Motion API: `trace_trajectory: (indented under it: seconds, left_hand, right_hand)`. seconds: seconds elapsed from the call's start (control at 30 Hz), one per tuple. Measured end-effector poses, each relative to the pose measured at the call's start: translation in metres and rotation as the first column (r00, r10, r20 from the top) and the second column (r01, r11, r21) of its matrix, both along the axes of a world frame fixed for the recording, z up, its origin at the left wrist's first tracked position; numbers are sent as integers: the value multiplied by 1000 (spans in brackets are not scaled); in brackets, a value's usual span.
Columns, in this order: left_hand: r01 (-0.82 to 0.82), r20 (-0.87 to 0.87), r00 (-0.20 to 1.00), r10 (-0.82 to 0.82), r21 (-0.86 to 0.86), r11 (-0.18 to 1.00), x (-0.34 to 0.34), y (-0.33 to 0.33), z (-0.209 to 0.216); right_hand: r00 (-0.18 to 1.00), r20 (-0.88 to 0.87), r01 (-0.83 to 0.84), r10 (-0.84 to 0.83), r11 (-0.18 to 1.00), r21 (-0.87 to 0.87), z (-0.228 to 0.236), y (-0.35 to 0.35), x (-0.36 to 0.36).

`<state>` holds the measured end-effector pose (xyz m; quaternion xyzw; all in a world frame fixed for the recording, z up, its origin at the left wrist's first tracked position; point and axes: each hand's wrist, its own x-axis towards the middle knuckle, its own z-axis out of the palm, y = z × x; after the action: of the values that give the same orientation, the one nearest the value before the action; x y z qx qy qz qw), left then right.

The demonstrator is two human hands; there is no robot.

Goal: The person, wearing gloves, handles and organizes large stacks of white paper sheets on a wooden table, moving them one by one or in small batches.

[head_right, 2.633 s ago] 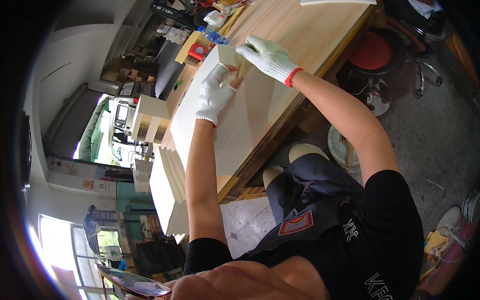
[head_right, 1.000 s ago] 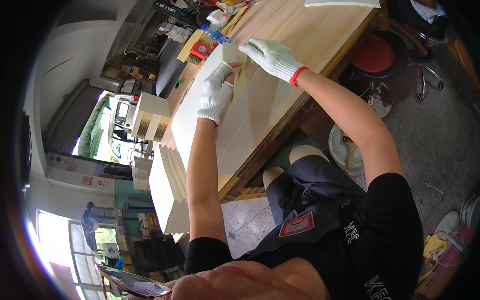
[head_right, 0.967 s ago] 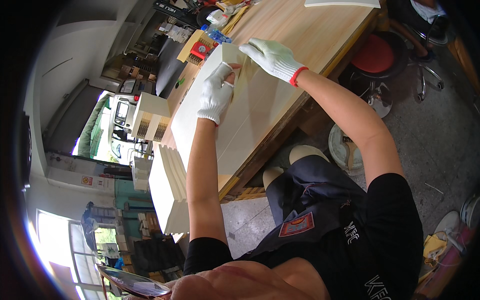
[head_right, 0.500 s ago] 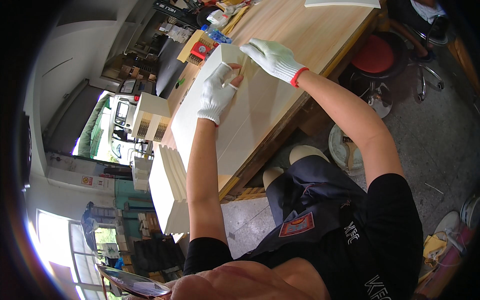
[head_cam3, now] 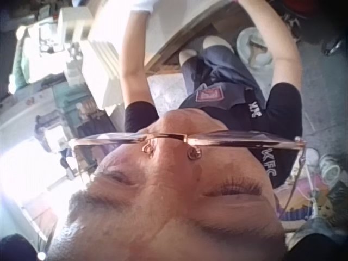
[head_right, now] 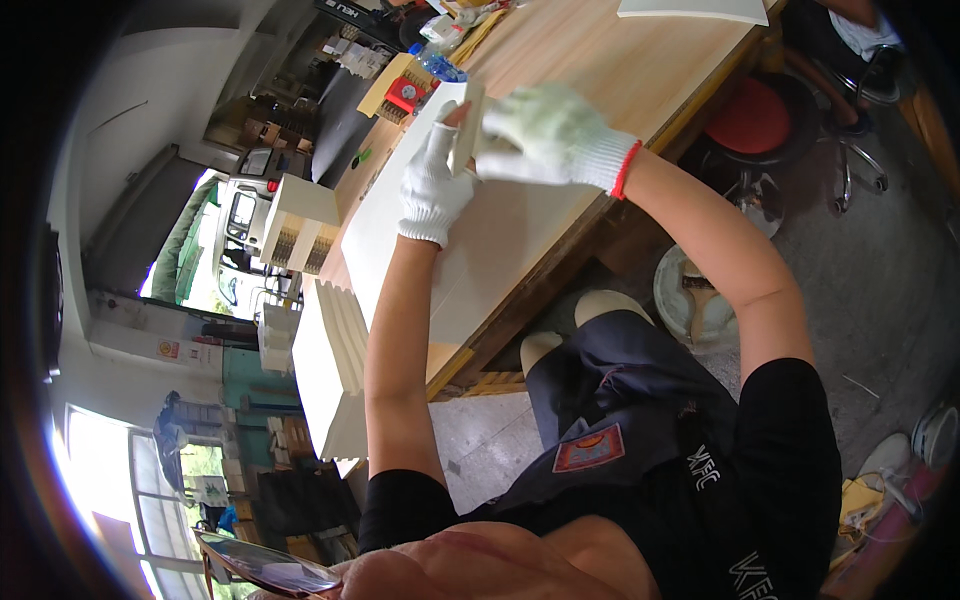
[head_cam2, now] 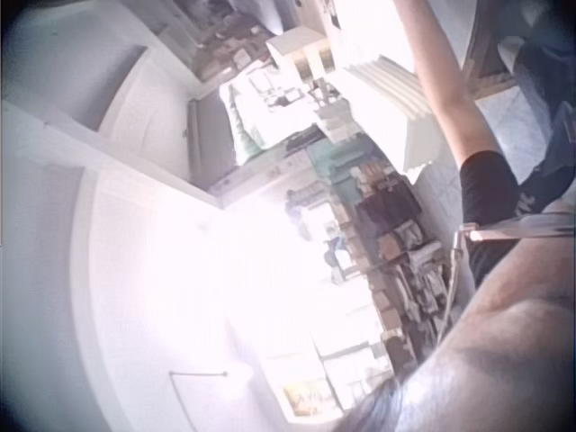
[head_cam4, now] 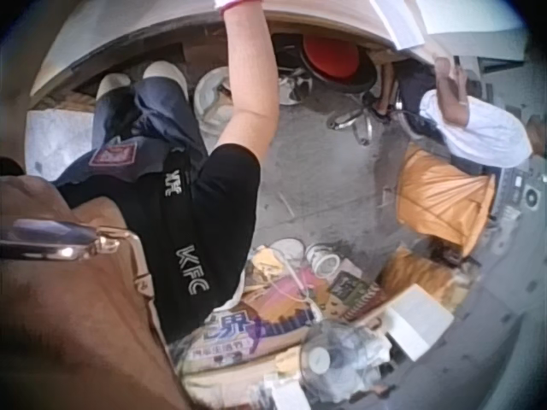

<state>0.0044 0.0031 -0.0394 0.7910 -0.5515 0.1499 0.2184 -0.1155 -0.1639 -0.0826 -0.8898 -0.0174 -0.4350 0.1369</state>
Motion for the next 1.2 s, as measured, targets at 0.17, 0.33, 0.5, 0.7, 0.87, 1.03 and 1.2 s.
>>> trace_trajectory:
  seconds: [0.17, 0.33, 0.5, 0.7, 0.87, 1.03, 1.2]
  left_hand:
    - [-304, 244, 936, 254, 197, 932, -28, 8, 2]
    - [-452, 286, 885, 366, 346, 822, -1, 13, 2]
    - [-486, 116, 867, 485, -16, 874, 49, 52, 79]
    - [-393, -462, 885, 66, -663, 637, 77, 202, 120]
    - [-384, -426, 875, -231, -900, 205, 40, 284, 112]
    - [-369, -385, 891, -242, -923, 108, 36, 302, 90]
    - [-388, -383, 871, -309, -920, 47, 44, 327, 72]
  right_hand:
    - [965, -261, -68, 20, 982, -177, -20, 17, 1]
    - [969, -247, -53, 5, 980, -190, -25, 28, 6]
    - [989, -74, -138, 127, 974, -180, -29, 21, 10]
    - [938, -339, -12, -76, 968, -249, -9, 36, 10]
    - [778, -610, -253, 152, 964, -82, 39, 160, 31]
    - [883, -407, -361, 234, 892, -271, 5, 255, 67]
    - [910, -387, -296, 146, 884, -362, -4, 275, 72]
